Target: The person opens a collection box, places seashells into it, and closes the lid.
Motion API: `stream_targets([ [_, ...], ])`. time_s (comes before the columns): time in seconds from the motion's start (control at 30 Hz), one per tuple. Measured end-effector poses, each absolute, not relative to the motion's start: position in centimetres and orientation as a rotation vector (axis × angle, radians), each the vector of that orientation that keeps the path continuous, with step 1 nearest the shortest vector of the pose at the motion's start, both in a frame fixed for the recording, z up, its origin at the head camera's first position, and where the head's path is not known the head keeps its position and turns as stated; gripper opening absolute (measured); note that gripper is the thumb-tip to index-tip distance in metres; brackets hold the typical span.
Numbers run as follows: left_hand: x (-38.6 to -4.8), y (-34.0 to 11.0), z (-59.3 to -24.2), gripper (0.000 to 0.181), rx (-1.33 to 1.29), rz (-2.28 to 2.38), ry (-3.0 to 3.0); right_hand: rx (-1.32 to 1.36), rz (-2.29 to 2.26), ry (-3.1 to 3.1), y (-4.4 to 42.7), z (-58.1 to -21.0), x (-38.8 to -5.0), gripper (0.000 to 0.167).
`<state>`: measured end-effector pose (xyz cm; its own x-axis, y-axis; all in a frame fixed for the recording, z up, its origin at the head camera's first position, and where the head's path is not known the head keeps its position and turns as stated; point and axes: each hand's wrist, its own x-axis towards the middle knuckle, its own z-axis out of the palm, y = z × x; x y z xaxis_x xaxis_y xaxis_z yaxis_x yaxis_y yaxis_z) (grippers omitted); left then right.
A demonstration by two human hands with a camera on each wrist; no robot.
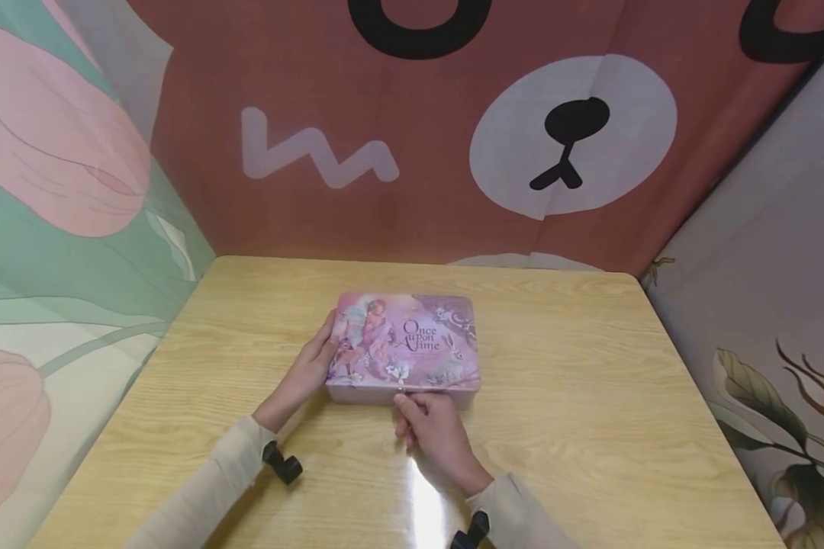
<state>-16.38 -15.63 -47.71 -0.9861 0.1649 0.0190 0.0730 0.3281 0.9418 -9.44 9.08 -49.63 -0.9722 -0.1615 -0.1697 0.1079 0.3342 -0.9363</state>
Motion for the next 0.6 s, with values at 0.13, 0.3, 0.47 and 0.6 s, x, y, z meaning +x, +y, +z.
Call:
stream_targets([
  [0.13,-16.43,-15.73,-47.8,0.06,0.228,1.748,2.498,-0.07,-1.664,2.404,9.09,-49.74,-9.52,0.043],
  [0.3,-16.51,-15.76,-47.86,0.06,0.235,1.74,2.494,-0.103,-1.617,2.488,9.13,-49.76,-9.53,0.045],
  [0.47,-16.51,-15.77,-47.8,0.06,0.235,1.733,2.497,-0.13,-1.543,2.597,9.2,-49.82,-9.47,0.047],
  [0.6,-16.47,-15.78,-47.68,0.06,0.243,1.728,2.506,-0.148,-1.515,2.628,9.22,-49.82,-9.45,0.047],
])
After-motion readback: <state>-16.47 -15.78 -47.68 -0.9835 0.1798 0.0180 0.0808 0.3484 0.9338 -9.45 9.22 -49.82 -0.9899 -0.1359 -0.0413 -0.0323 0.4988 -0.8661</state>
